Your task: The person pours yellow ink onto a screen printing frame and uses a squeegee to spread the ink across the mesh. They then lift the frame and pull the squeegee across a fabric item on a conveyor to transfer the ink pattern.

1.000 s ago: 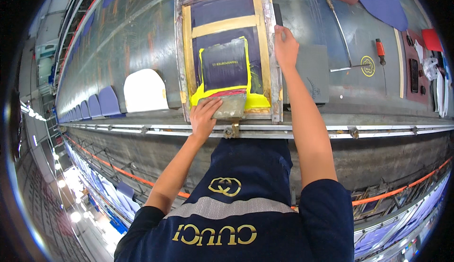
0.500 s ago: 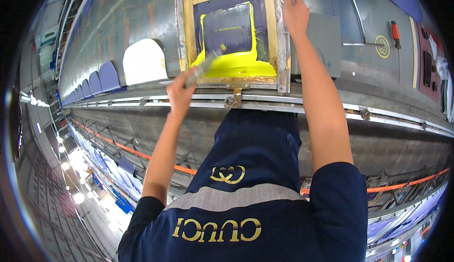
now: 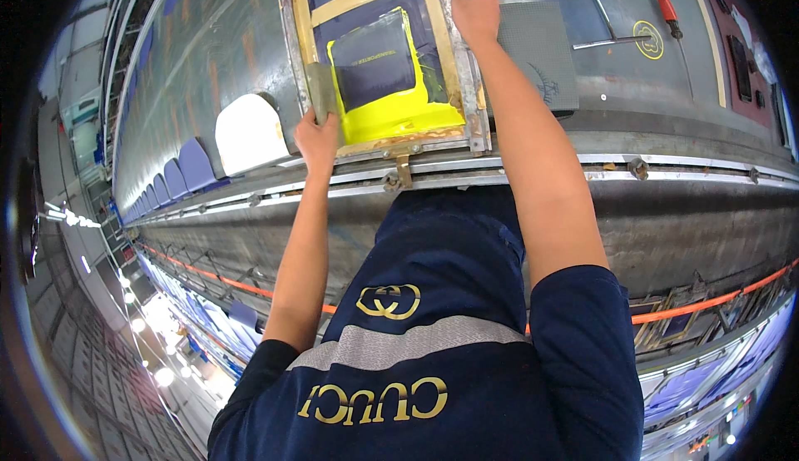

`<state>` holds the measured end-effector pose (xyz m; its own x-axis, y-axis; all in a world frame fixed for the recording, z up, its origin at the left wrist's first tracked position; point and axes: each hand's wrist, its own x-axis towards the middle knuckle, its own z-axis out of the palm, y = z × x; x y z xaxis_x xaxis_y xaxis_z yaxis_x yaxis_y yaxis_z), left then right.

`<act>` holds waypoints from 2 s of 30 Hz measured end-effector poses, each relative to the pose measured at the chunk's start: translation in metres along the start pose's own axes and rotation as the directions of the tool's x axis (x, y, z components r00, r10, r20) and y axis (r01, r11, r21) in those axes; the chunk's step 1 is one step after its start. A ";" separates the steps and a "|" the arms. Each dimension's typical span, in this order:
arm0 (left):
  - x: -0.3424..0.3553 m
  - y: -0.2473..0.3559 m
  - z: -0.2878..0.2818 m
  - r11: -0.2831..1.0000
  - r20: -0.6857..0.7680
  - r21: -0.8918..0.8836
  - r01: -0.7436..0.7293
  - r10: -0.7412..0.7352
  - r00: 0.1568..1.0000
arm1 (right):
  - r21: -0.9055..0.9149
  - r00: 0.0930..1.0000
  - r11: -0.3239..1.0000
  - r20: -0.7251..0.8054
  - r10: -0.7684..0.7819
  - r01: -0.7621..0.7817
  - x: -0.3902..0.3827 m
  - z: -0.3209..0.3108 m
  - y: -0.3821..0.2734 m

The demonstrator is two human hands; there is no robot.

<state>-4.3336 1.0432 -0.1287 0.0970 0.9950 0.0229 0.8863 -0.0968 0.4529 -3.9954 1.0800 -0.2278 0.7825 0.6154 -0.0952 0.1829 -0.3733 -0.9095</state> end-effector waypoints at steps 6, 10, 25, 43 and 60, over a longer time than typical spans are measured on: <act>0.006 -0.008 -0.004 0.960 -0.007 -0.268 0.078 -0.083 0.997 | -0.003 1.000 1.000 0.013 -0.012 0.012 0.003 -0.002 0.002; -0.003 -0.037 -0.020 0.999 -0.119 0.027 0.027 -0.024 0.993 | 0.010 0.997 0.997 0.009 -0.072 0.072 0.001 -0.004 0.001; 0.001 0.021 0.011 0.803 0.276 -0.060 -0.592 0.584 0.764 | 0.020 0.998 0.999 0.053 -0.044 0.043 -0.001 -0.006 0.000; 0.027 0.063 0.019 0.672 0.621 -0.151 -0.725 0.635 0.459 | -0.026 1.000 0.999 -0.015 -0.021 0.021 -0.001 -0.005 -0.003; 0.008 0.009 -0.006 0.839 0.350 0.070 -0.539 0.485 0.801 | -0.083 0.996 0.992 0.005 -0.094 0.094 0.006 0.005 0.017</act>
<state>-4.3275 1.0506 -0.1192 0.6664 0.7420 -0.0737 0.7233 -0.6193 0.3054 -3.9906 1.0804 -0.2460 0.7587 0.6513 -0.0116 0.3047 -0.3705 -0.8774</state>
